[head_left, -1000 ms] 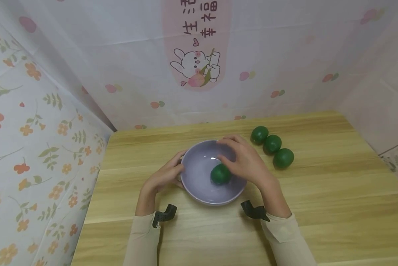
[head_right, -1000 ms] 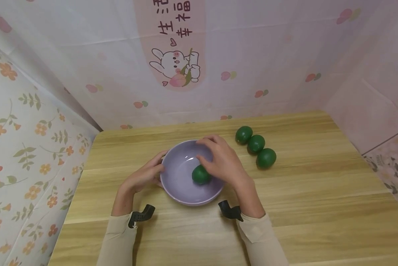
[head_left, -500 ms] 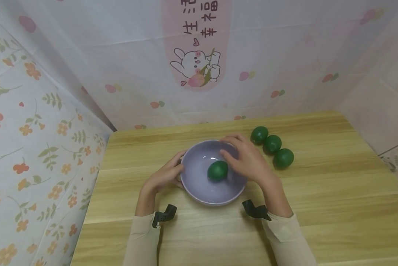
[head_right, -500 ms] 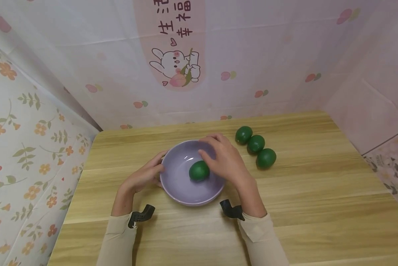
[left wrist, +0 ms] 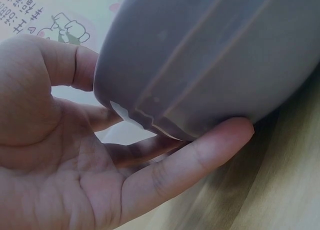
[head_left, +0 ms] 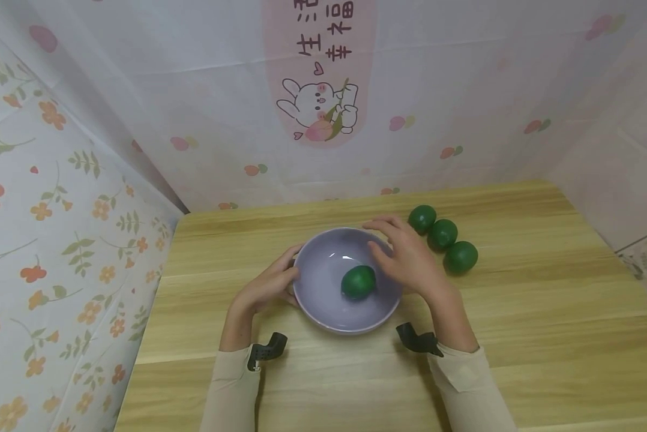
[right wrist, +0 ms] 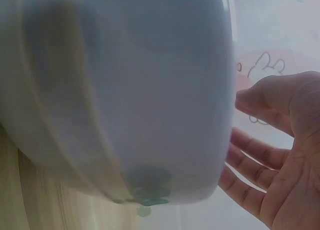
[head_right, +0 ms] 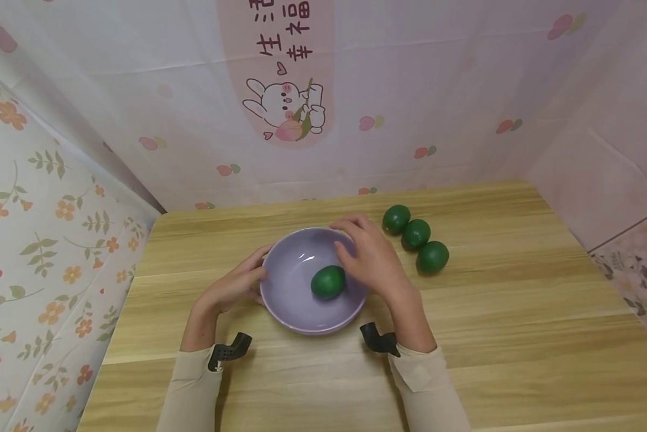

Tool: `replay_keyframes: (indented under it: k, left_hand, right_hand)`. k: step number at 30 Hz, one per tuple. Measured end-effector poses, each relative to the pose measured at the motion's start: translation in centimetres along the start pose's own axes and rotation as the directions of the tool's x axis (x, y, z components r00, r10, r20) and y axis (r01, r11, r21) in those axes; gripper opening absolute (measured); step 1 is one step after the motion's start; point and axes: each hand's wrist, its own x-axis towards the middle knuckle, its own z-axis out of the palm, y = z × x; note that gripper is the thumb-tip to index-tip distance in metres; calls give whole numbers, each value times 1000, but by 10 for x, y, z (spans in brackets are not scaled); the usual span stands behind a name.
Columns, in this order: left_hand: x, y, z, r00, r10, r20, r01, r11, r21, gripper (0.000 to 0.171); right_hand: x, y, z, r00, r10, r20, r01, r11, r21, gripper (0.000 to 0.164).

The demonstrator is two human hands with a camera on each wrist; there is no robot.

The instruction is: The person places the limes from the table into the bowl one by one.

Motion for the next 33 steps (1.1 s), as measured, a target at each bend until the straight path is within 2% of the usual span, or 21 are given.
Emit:
replay_keyframes:
  k: [33]
  left_hand:
    - [1,-2,-1,1000,3,6,-3,1000,-3,74]
  right_hand:
    - [-1,9,-2,997,70,18,-69,997,-32,42]
